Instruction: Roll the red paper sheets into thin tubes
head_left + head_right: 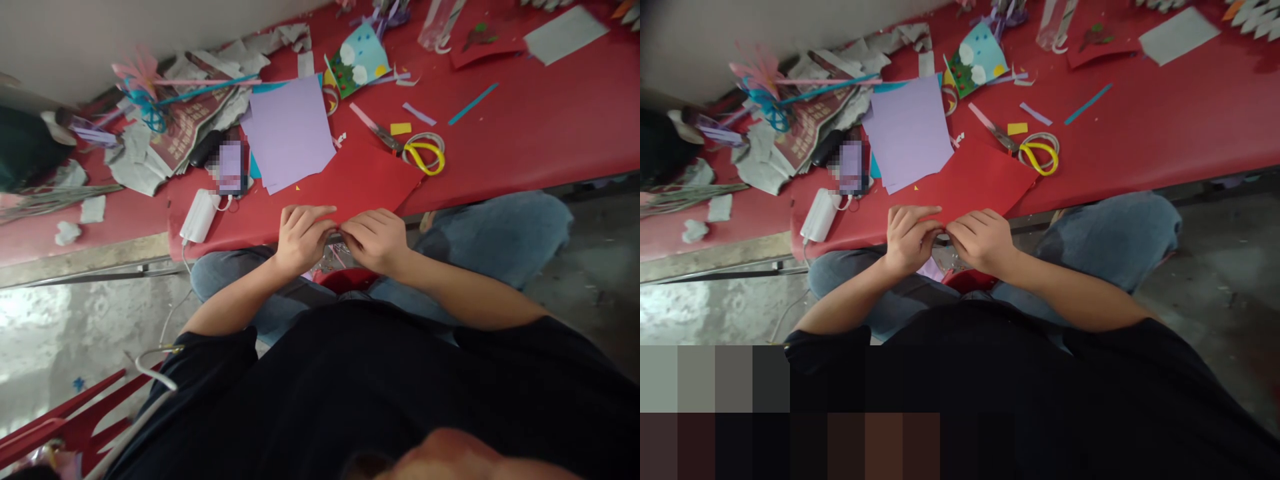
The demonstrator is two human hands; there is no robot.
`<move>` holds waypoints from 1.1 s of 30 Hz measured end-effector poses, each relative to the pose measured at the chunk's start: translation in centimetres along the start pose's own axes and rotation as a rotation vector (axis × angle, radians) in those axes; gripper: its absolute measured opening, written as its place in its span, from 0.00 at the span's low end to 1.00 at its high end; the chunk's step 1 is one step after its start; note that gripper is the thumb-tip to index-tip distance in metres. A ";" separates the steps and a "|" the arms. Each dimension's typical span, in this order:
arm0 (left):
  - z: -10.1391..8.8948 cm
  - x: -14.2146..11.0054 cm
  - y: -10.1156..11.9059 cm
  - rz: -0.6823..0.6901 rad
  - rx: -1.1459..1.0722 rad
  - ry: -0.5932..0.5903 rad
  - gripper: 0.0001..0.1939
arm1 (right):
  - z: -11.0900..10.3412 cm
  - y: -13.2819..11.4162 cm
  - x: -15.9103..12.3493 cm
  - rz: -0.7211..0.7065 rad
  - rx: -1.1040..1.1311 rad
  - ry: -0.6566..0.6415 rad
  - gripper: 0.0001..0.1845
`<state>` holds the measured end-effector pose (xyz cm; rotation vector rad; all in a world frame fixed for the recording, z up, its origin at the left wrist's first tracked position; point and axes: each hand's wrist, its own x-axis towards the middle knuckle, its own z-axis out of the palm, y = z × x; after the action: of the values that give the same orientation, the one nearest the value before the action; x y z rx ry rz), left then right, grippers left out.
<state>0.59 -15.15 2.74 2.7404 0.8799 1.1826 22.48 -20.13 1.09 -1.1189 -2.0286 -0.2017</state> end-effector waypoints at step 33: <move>-0.3 0.2 -0.4 -0.092 -0.075 -0.051 0.01 | -0.1 0.1 0.1 0.022 -0.001 -0.028 0.03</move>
<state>0.32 -14.81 2.97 2.6282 0.9258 1.1008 22.53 -20.06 1.18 -1.1497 -2.0403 -0.1767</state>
